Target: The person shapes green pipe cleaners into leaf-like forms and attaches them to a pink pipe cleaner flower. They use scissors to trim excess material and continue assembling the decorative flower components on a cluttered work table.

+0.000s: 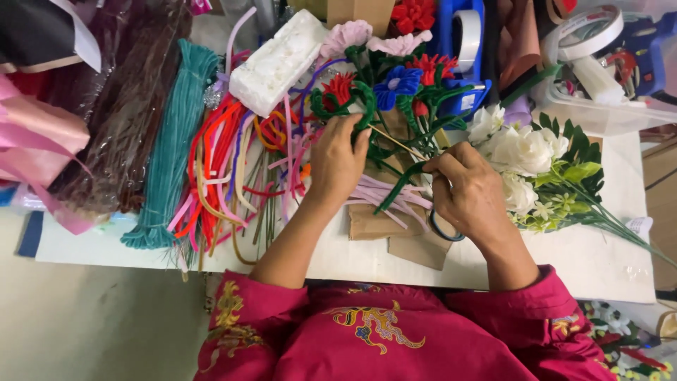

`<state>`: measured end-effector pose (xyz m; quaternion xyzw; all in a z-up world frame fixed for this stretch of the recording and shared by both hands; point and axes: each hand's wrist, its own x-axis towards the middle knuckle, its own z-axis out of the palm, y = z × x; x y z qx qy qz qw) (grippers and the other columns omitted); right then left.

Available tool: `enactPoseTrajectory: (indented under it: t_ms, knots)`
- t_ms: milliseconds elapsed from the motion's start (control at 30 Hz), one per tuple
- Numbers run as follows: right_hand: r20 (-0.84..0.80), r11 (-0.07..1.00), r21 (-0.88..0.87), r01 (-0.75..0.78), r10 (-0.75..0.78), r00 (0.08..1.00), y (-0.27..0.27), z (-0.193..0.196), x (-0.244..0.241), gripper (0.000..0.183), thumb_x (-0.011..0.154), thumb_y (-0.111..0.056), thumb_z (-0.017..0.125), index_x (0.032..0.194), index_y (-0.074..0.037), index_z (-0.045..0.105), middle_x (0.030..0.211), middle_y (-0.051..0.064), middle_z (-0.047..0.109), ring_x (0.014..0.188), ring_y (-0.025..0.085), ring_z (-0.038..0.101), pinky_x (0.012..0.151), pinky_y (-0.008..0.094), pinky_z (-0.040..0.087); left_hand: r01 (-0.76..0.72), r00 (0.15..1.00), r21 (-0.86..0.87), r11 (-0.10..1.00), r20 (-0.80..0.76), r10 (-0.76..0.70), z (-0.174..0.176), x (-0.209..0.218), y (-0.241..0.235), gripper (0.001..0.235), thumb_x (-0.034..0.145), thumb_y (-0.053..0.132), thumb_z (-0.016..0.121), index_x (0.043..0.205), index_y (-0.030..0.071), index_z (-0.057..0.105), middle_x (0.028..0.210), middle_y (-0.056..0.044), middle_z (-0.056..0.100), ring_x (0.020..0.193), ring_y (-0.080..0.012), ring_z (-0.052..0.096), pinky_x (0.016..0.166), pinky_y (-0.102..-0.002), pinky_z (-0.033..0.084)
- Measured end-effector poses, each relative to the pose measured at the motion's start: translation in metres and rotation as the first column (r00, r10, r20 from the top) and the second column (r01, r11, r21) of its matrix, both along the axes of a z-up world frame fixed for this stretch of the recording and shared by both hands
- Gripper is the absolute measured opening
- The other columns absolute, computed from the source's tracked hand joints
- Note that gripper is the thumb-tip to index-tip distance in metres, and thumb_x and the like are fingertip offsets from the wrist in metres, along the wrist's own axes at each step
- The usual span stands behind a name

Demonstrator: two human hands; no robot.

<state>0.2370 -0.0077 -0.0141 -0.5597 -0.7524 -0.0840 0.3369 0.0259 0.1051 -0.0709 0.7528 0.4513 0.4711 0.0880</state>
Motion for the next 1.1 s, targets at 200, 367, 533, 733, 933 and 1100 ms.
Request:
enactPoseTrajectory:
  t_ms: [200,367,533,733,933,1100]
  knots:
    - [0.036,0.999,0.037,0.025,-0.027,0.999,0.003,-0.002,-0.005,0.024,0.082,0.000,0.062,0.092,-0.019,0.073,0.085,0.003,0.058,0.078,0.030,0.067,0.070,0.040,0.055,-0.049,0.993,-0.105,0.993,-0.108,0.038,0.008,0.007,-0.008,0.053,0.088,0.029,0.077,0.130,0.001,0.062,0.115,-0.018,0.062,0.099,-0.0394,0.069,0.076,-0.047,0.060]
    - [0.065,0.997,0.072,0.012,-0.016,0.998,0.001,-0.008,-0.004,0.026,0.083,-0.002,0.062,0.094,-0.022,0.074,0.089,0.003,0.059,0.082,0.029,0.068,0.073,0.040,0.055,0.089,0.994,-0.044,0.995,-0.057,-0.091,0.008,-0.001,-0.036,0.039,0.095,0.034,0.068,0.126,0.010,0.064,0.114,-0.012,0.059,0.105,-0.0362,0.064,0.085,-0.046,0.055]
    - [-0.058,0.988,0.091,-0.128,0.134,0.989,-0.008,0.007,-0.034,0.029,0.082,0.002,0.059,0.092,-0.020,0.075,0.088,0.005,0.060,0.075,0.029,0.066,0.069,0.038,0.054,0.357,0.931,-0.239,0.903,0.019,-0.363,0.035,-0.012,-0.080,0.029,0.092,0.032,0.069,0.111,0.011,0.070,0.093,-0.009,0.066,0.090,-0.0371,0.070,0.074,-0.048,0.057]
    - [-0.132,0.970,0.015,-0.242,0.241,0.961,-0.012,0.016,-0.061,0.036,0.081,0.001,0.066,0.114,-0.012,0.074,0.096,0.011,0.063,0.081,0.034,0.069,0.068,0.043,0.055,0.171,0.985,-0.314,0.934,0.028,-0.171,0.006,-0.048,-0.065,0.020,0.093,0.023,0.065,0.111,0.015,0.070,0.090,-0.009,0.071,0.089,-0.0358,0.073,0.077,-0.046,0.058]
    - [-0.105,0.963,-0.116,-0.242,0.230,0.967,-0.010,0.025,-0.064,0.028,0.092,-0.008,0.068,0.120,-0.011,0.071,0.103,0.013,0.066,0.086,0.038,0.071,0.074,0.044,0.057,-0.092,0.995,-0.525,0.846,-0.074,0.062,0.040,-0.104,-0.039,0.026,0.096,0.024,0.052,0.113,0.007,0.062,0.092,-0.023,0.072,0.098,-0.0474,0.069,0.086,-0.057,0.053]
    - [-0.089,0.952,-0.203,-0.229,0.215,0.973,-0.010,0.022,-0.059,0.022,0.095,-0.008,0.067,0.116,-0.012,0.072,0.108,0.010,0.067,0.094,0.035,0.072,0.080,0.043,0.058,-0.262,0.961,-0.567,0.781,-0.226,0.158,0.044,-0.139,-0.019,0.022,0.101,0.023,0.047,0.112,0.009,0.059,0.096,-0.025,0.070,0.100,-0.0490,0.068,0.088,-0.059,0.051]
